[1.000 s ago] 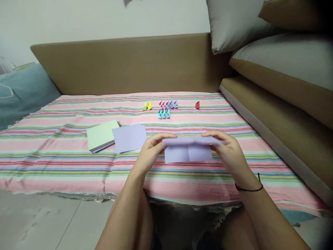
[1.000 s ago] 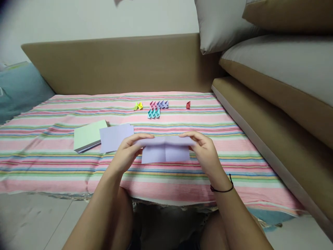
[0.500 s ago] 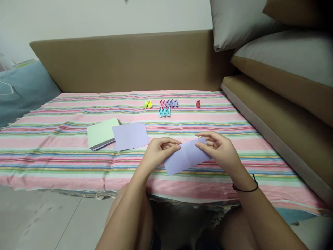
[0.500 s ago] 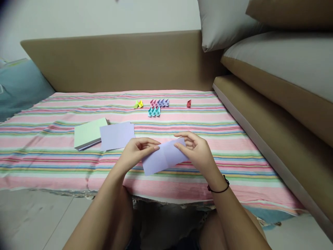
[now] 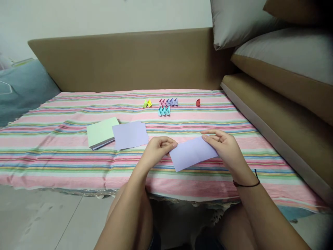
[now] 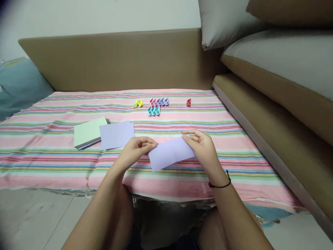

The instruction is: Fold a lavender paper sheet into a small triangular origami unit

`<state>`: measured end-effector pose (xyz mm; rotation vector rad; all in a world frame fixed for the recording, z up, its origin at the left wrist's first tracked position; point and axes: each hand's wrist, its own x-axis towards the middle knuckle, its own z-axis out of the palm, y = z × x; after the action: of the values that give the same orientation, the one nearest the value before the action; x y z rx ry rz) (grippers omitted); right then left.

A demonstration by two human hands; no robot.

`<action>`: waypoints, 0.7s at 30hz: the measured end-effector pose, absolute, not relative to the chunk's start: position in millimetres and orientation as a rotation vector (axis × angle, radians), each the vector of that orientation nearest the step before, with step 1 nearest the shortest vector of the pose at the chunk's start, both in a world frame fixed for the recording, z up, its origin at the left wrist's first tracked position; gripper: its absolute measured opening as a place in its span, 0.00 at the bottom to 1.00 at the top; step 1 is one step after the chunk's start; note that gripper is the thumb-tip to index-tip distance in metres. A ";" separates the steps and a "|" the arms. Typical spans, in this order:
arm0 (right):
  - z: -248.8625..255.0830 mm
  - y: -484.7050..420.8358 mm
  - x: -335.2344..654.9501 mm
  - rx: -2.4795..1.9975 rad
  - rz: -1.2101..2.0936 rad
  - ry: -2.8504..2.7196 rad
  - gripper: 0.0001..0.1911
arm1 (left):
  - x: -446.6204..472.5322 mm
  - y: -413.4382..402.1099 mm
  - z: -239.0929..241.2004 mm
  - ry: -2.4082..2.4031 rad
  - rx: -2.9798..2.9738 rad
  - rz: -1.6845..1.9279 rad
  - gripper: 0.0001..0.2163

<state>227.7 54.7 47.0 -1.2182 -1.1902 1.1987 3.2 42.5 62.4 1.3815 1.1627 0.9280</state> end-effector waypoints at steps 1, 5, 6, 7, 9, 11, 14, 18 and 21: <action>46.7 56.2 230.3 -1.220 1.197 -1.146 0.16 | 1.5 43.1 63.1 1.146 1.326 0.985 0.12; 44.9 60.6 236.4 -1.240 1.199 -1.040 0.18 | -2.5 42.6 67.4 1.053 1.182 1.133 0.13; 44.3 61.2 236.8 -1.247 1.205 -1.026 0.18 | -3.0 41.9 68.5 1.033 1.192 1.133 0.13; 43.8 61.7 236.9 -1.252 1.216 -1.016 0.19 | -3.2 41.1 69.4 1.017 1.215 1.122 0.14; 43.0 62.1 236.1 -1.252 1.243 -1.000 0.20 | -3.3 39.7 70.3 0.994 1.273 1.085 0.16; 43.0 61.9 234.6 -1.240 1.271 -0.983 0.19 | -2.9 38.9 70.0 0.987 1.317 1.045 0.19; 44.0 60.8 232.3 -1.218 1.300 -0.979 0.18 | -1.6 39.2 68.5 1.005 1.344 1.017 0.17; 42.9 59.4 230.4 -1.205 1.349 -1.031 0.17 | 0.9 40.9 67.2 1.087 1.354 1.117 0.12; 39.6 59.2 228.9 -1.185 1.346 -1.083 0.15 | 3.0 42.5 65.7 1.132 1.362 1.143 0.12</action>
<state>228.9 59.2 39.6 -1.1846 -1.0833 1.3458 3.0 42.5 65.7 1.3622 1.1325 1.1432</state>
